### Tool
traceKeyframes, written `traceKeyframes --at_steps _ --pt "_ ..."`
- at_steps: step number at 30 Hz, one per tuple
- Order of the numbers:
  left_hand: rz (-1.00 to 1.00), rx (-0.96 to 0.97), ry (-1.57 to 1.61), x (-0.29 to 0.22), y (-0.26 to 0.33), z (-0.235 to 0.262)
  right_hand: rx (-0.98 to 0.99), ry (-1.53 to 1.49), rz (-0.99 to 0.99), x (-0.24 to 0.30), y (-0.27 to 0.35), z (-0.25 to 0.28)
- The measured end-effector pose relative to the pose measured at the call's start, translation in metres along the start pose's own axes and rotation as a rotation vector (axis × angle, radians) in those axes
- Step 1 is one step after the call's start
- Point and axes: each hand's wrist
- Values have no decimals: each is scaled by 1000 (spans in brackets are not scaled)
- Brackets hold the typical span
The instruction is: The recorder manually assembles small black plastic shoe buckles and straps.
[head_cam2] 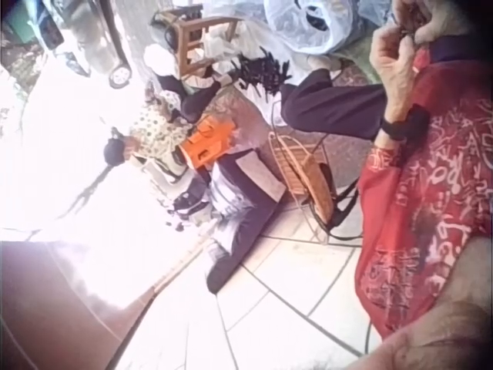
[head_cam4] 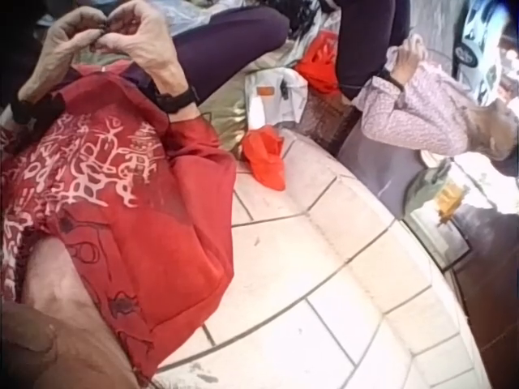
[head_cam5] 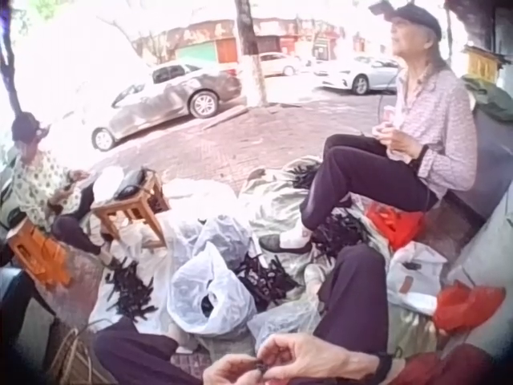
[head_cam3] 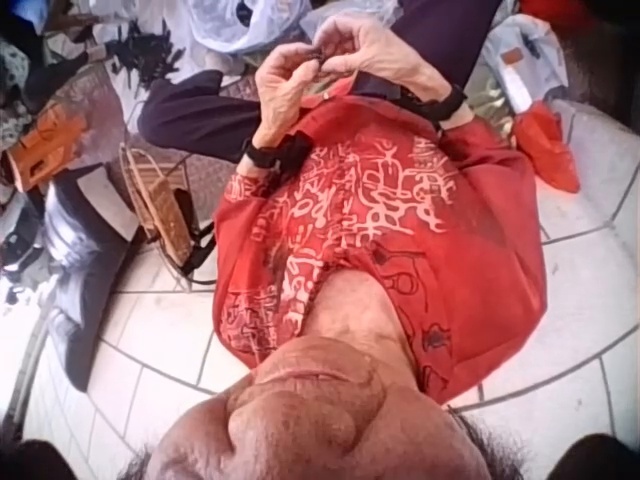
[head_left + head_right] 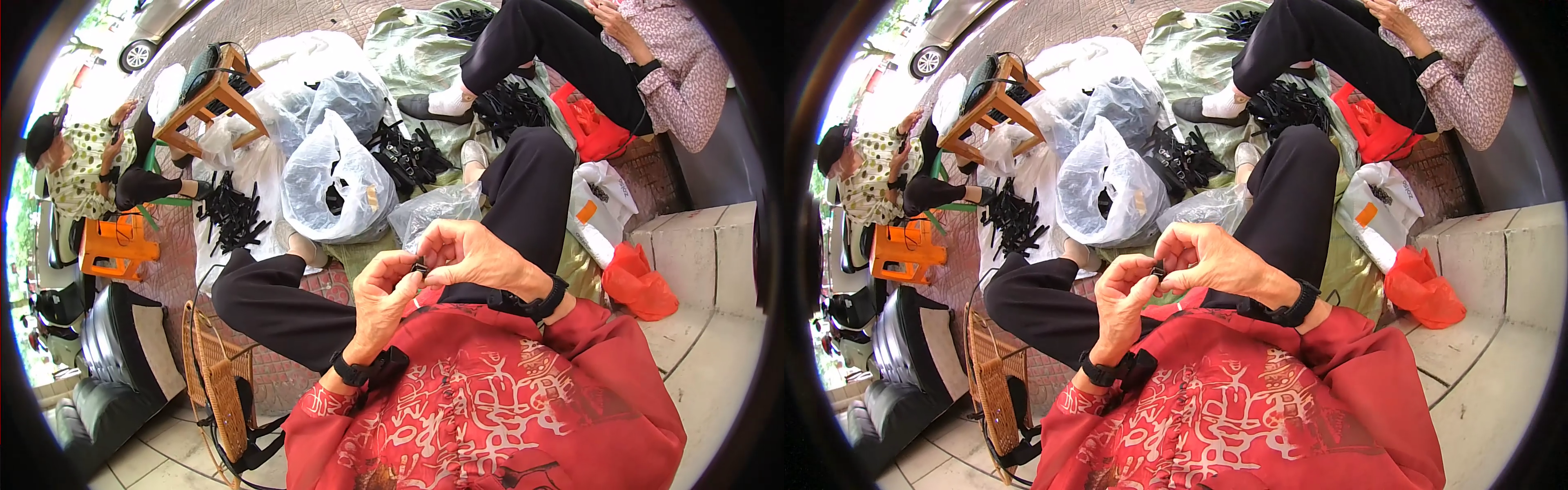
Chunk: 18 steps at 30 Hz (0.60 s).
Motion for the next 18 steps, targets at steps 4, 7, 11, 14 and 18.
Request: traceKeyframes --at_steps 4,7,11,14,18 --pt "48 -32 27 -2 -1 -2 27 -24 -34 2 0 -1" --pt "68 -32 76 1 -1 -2 16 -69 -76 -3 0 1" --pt "84 -17 80 8 0 2 -5 2 -111 -5 1 3" --pt "77 -1 95 8 1 3 -17 18 -113 -5 2 1" --pt "82 -18 120 6 1 2 -28 15 -137 -2 2 -1"
Point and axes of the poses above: each hand's wrist, its own y-axis away from the middle knuckle, its own z-axis out of the back of the hand, x = y × z, and after that the axes turned 12 degrees about -y, right-handed
